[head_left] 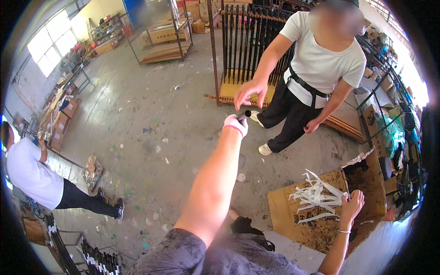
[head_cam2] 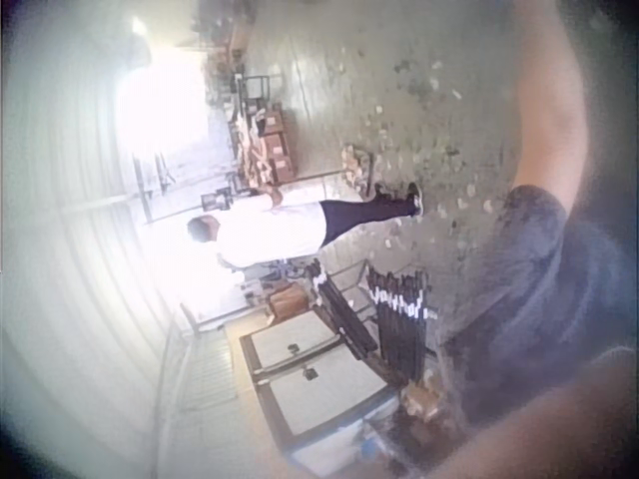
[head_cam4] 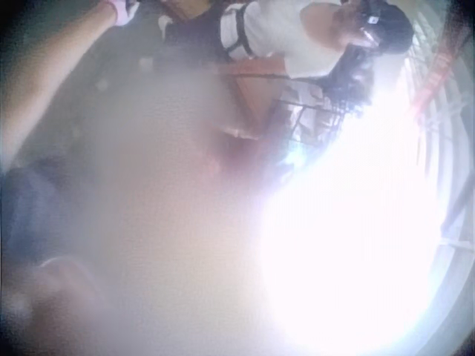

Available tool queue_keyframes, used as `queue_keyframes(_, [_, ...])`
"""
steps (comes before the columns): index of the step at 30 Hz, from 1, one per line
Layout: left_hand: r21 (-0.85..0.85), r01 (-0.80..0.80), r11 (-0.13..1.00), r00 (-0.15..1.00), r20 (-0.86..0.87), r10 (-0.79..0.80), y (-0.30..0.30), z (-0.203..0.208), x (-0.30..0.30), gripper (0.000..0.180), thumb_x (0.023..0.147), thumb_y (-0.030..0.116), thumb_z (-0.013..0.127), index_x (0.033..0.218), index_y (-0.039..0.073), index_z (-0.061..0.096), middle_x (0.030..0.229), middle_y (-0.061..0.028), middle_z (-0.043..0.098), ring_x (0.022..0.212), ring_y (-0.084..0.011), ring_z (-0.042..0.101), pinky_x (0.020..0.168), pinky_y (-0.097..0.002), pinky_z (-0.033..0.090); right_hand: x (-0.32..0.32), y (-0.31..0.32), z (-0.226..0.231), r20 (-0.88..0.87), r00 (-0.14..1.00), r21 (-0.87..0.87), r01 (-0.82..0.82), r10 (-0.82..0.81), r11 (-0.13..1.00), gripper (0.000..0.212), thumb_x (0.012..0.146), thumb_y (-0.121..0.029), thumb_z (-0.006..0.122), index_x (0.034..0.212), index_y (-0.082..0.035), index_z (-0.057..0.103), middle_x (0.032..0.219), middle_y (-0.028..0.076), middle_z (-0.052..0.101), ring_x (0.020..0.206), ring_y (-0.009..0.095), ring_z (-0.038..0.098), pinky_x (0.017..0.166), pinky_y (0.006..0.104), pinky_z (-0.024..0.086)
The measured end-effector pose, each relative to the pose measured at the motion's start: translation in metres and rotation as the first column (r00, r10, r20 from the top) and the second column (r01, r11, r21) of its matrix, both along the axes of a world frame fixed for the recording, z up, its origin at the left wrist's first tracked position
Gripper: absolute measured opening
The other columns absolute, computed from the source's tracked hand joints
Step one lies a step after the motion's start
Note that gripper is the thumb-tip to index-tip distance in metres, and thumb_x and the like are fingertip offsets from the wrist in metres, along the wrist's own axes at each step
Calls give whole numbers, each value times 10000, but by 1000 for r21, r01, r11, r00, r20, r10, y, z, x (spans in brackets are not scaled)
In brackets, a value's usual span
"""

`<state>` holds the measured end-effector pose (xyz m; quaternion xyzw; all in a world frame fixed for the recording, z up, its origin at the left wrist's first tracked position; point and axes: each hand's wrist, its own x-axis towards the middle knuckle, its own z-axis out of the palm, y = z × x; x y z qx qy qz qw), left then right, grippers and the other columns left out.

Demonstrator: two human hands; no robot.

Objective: The person applies white tape to the middle section of several long carbon fiber rods and then places the rods onto a storage rack.

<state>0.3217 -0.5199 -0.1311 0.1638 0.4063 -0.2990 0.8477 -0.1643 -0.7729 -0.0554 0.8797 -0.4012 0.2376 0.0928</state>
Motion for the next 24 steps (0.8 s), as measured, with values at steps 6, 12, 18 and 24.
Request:
queue_keyframes(6, [83, 105, 991, 889, 440, -131, -12, -33, 5, 215, 905, 119, 373, 1032, 85, 543, 976, -44, 622, 797, -145, 605, 621, -260, 528, -1, 6, 15, -11, 1000, 79, 10, -9, 997, 354, 550, -65, 770, 706, -44, 453, 797, 75, 464, 823, 279, 477, 736, 385, 374])
queue_keyframes(12, [-251, 8, 968, 976, 213, 47, -16, 33, 9, 256, 944, 227, 409, 977, 14, 547, 862, -133, 626, 770, -258, 626, 690, -372, 559, -1, 15, 43, 54, 994, 169, -107, 100, 980, 377, 568, -33, 728, 919, -4, 593, 900, 127, 502, 917, 323, 490, 821, 419, 391])
queue_keyframes(18, [-291, 217, 932, 847, 531, -32, 17, 76, -115, 479, 922, 434, 480, 1138, 6, 470, 1087, -179, 583, 988, -315, 590, 875, -432, 502, 106, 71, 33, 538, 821, 572, -522, 191, 633, 543, 736, -78, 671, 1241, -44, 475, 1078, 105, 536, 1019, 243, 533, 890, 380, 439])
queue_keyframes(24, [-439, 184, 880, 782, 608, 140, 85, 69, -200, 608, 955, 440, 369, 1339, -26, 295, 1384, -227, 353, 1296, -398, 322, 1100, -484, 255, 240, 280, -5, 213, 733, -54, -651, -646, -757, 598, 868, -419, 579, 1319, -85, 370, 1182, 144, 529, 1024, 298, 566, 819, 451, 503])
